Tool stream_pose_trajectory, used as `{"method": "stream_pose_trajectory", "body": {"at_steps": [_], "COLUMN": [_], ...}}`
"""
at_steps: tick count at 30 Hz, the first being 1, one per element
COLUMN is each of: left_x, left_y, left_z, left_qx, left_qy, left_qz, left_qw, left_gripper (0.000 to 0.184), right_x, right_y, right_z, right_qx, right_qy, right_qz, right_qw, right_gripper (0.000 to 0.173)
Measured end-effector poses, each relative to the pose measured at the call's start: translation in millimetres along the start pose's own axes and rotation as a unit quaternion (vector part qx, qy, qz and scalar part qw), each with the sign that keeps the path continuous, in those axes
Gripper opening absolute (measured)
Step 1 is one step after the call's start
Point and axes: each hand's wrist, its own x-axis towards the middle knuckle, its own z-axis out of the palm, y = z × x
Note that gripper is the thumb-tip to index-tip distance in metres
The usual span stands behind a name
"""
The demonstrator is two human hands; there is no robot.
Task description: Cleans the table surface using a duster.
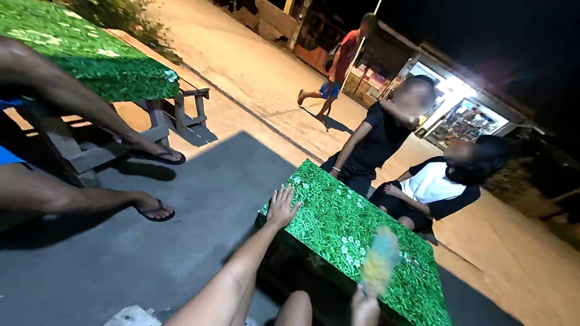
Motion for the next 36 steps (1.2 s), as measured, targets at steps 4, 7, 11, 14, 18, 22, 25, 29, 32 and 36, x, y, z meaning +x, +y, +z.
{"method": "stream_pose_trajectory", "body": {"at_steps": [4, 7, 11, 14, 18, 22, 25, 29, 32, 36], "left_x": [-1, -2, -4, -2, -3, -1, 0, 1, 0, 0], "left_y": [-2, -4, -6, -6, -4, -7, -8, -6, -7, -6], "left_z": [-3, -4, 0, -1, -3, 3, 5, 3, 5, 6], "left_qx": [-0.021, -0.042, -0.061, -0.06, -0.052, -0.043, -0.038, -0.039, -0.033, -0.025], "left_qy": [0.012, 0.033, 0.061, 0.07, 0.047, 0.05, 0.054, 0.046, 0.048, 0.051], "left_qz": [0.007, 0.014, 0.015, 0.014, 0.01, 0.02, 0.019, 0.015, 0.015, 0.015], "left_qw": [1.0, 0.998, 0.996, 0.996, 0.997, 0.998, 0.998, 0.998, 0.998, 0.998], "left_gripper": [0.071, 0.069, 0.069, 0.07, 0.07, 0.071, 0.072, 0.07, 0.07, 0.07], "right_x": [-30, -50, -43, -14, 43, 96, 109, 126, 113, 76], "right_y": [-97, -132, -112, -70, 11, 70, 61, 48, -7, -90], "right_z": [39, 58, 59, 21, -35, -70, -67, -9, 17, 48], "right_qx": [-0.019, 0.025, 0.314, 0.382, 0.253, 0.076, -0.008, -0.072, -0.091, -0.091], "right_qy": [-0.125, -0.207, -0.192, -0.068, 0.141, 0.191, 0.07, 0.042, -0.017, -0.113], "right_qz": [-0.074, -0.153, -0.175, -0.115, 0.002, 0.15, 0.228, 0.139, 0.074, -0.033], "right_qw": [0.989, 0.966, 0.913, 0.915, 0.957, 0.967, 0.971, 0.987, 0.993, 0.989], "right_gripper": [0.036, 0.037, 0.03, 0.028, 0.036, 0.044, 0.046, 0.041, 0.038, 0.04]}}
